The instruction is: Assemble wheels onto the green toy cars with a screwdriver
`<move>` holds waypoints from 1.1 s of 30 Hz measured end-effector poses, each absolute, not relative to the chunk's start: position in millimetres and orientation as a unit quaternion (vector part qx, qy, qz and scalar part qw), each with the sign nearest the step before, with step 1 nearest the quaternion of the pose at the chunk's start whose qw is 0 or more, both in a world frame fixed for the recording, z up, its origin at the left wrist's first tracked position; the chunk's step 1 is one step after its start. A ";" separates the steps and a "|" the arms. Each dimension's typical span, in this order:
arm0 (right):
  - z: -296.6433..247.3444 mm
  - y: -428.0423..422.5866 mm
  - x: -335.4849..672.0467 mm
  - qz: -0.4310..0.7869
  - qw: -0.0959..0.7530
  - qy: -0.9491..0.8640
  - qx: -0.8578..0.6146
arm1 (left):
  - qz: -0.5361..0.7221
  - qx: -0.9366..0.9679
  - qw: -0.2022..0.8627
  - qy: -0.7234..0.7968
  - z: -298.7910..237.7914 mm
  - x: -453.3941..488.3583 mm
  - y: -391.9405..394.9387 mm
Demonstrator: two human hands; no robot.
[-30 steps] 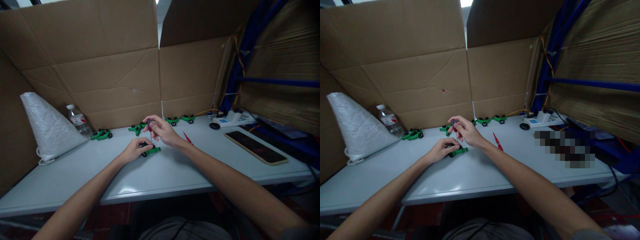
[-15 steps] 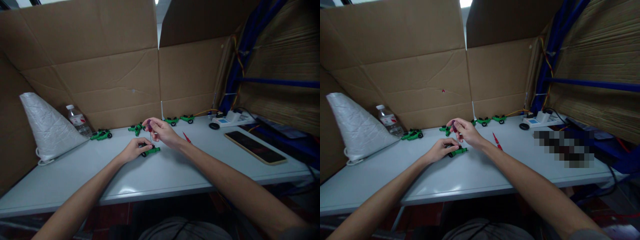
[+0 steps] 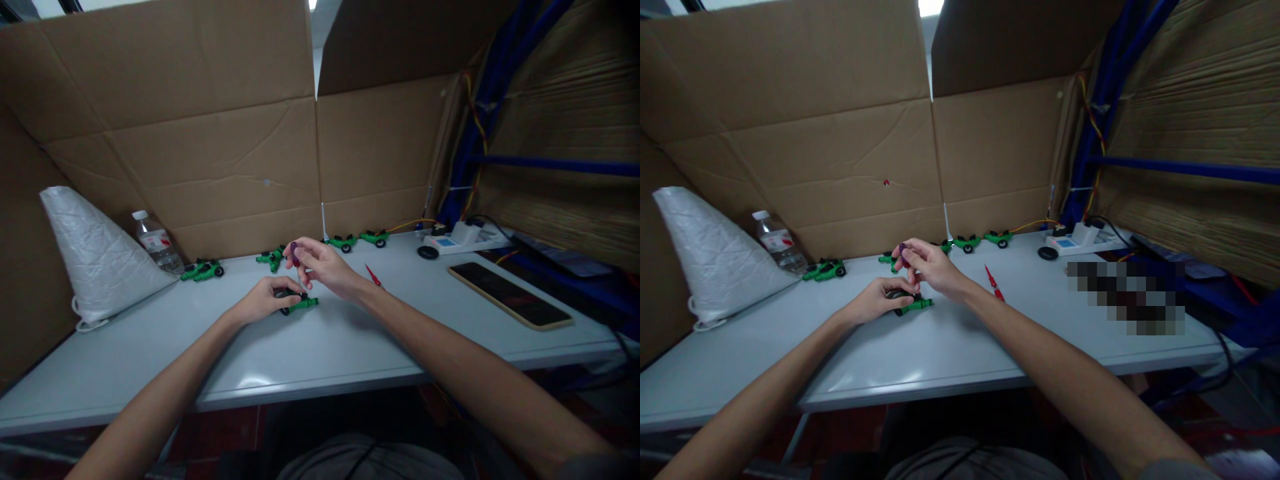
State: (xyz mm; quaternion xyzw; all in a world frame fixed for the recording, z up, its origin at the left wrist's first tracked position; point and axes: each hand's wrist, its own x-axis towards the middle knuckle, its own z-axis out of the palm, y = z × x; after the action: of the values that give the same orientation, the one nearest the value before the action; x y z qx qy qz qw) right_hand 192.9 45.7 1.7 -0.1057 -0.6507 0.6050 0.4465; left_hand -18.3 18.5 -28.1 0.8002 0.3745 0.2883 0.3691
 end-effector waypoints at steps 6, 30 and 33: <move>-0.4 44.7 188.4 0.595 0.481 -0.628 -0.140 | 0.298 0.795 0.369 0.379 -31.0 -16.3 18.4; -5.1 45.2 187.8 0.614 0.468 -0.622 -0.129 | 0.314 0.787 0.387 0.364 -31.2 -14.2 17.9; -4.2 44.9 188.4 0.630 0.448 -0.626 -0.106 | 0.314 0.786 0.383 0.369 -31.8 -15.4 18.4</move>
State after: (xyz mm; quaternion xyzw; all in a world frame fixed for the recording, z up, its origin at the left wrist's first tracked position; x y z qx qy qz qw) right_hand 188.4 44.9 -4.2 -0.1060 -0.6257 0.6299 0.4477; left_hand -15.4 18.4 -31.8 0.7862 0.3694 0.3137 0.3835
